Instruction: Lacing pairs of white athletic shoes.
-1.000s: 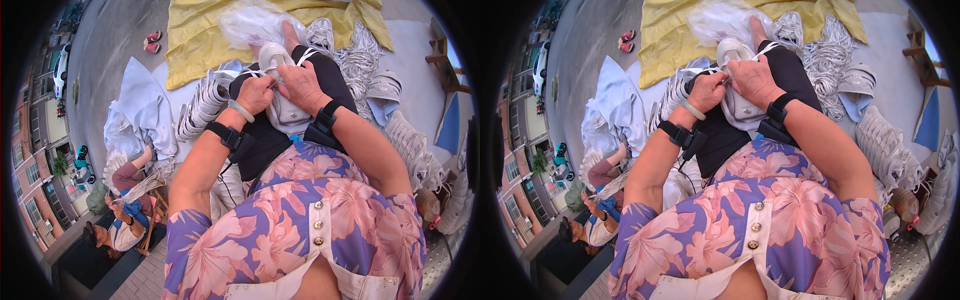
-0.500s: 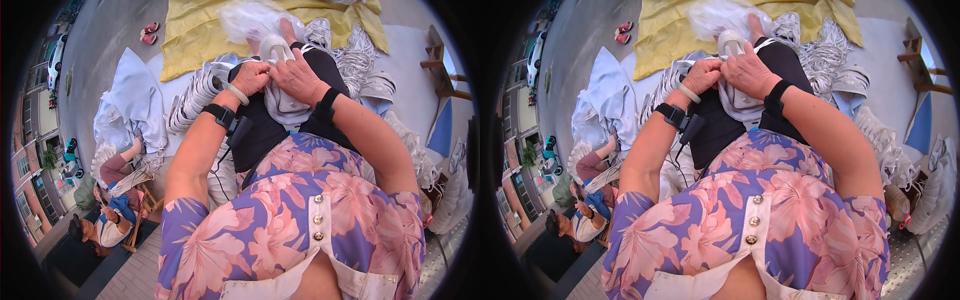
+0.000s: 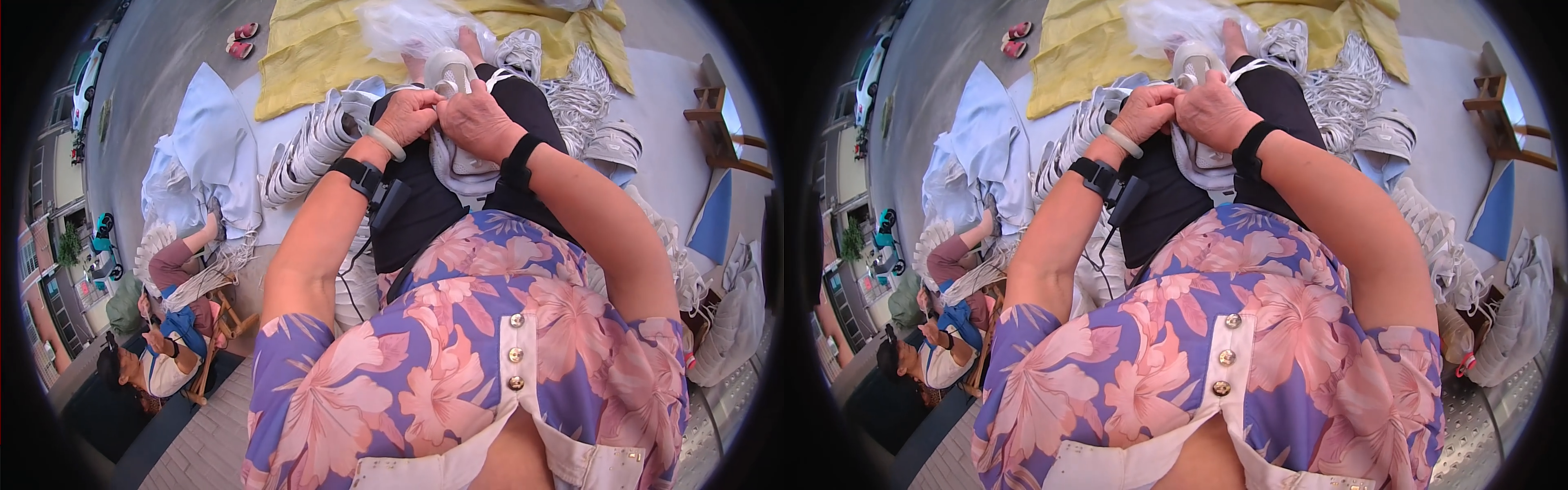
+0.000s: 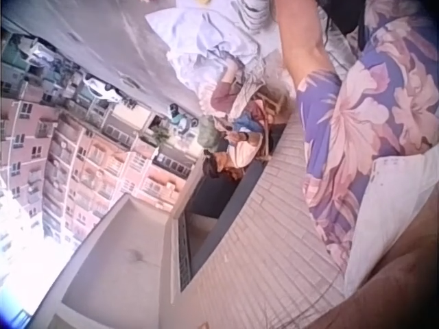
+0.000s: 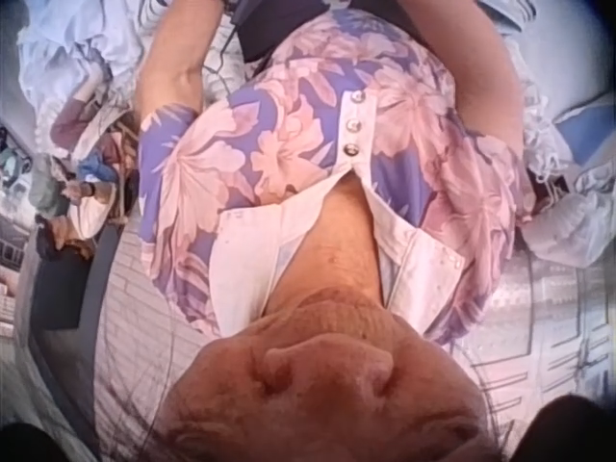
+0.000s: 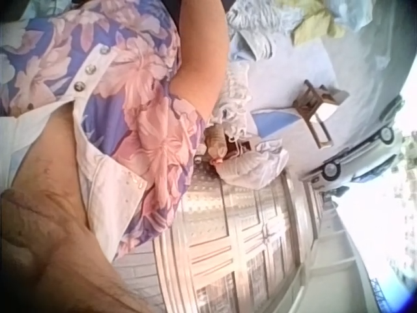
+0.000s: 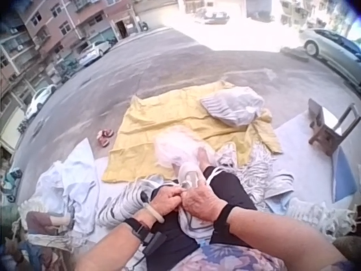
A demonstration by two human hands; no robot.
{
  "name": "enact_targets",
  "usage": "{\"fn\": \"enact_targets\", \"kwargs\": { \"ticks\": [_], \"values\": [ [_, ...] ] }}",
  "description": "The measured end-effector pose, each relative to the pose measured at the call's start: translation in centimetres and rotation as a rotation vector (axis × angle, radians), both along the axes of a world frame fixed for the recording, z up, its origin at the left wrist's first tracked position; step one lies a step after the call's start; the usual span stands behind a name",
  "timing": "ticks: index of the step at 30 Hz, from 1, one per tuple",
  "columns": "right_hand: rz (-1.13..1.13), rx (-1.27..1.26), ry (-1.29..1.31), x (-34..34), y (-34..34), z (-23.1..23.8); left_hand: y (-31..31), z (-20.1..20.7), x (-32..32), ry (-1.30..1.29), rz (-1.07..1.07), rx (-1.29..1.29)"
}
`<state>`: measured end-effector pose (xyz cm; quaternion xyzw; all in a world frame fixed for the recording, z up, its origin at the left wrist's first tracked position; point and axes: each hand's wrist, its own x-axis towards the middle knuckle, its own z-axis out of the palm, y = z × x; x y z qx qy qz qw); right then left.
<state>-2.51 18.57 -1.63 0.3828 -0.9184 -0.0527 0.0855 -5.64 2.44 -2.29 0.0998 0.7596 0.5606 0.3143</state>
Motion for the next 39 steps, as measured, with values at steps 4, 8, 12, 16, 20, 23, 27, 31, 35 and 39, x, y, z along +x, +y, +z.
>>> {"fn": "enact_targets", "kwargs": {
  "ticks": [4,8,12,16,20,23,27,31,35,39],
  "values": [
    [0.074,0.039,-0.019,-0.5,0.1,-0.4,-0.1,-0.4,0.2,-0.017,0.046,0.030],
    [0.183,0.086,0.033,-0.9,0.1,0.0,-0.6,-0.2,-0.2,-0.043,0.017,0.028],
    [0.118,0.150,0.032,-0.5,-0.3,0.3,-0.7,-0.6,-0.3,-0.066,0.009,0.025],
    [0.042,0.181,-0.064,-0.6,-1.0,0.7,-0.6,-0.9,-0.5,-0.097,-0.021,0.058],
    [0.013,0.027,-0.046,-0.3,-1.0,0.0,-0.5,-0.9,-0.7,-0.067,0.005,0.088],
    [-0.044,0.075,-0.186,-0.4,-1.1,0.4,-0.3,-1.0,-0.3,-0.078,0.022,0.094],
    [-0.012,-0.173,-0.314,2.6,1.7,2.2,-0.3,-1.2,-0.1,-0.022,0.056,0.038],
    [0.098,-0.367,-0.461,7.0,8.6,6.5,-0.3,-1.4,1.3,0.145,0.166,-0.081],
    [0.088,-0.428,-0.521,8.7,10.6,9.8,1.4,1.2,3.0,0.741,0.204,-0.354],
    [0.201,-0.601,-0.338,6.0,6.4,10.6,2.4,1.5,1.5,0.860,0.075,-0.405]
  ]
}}
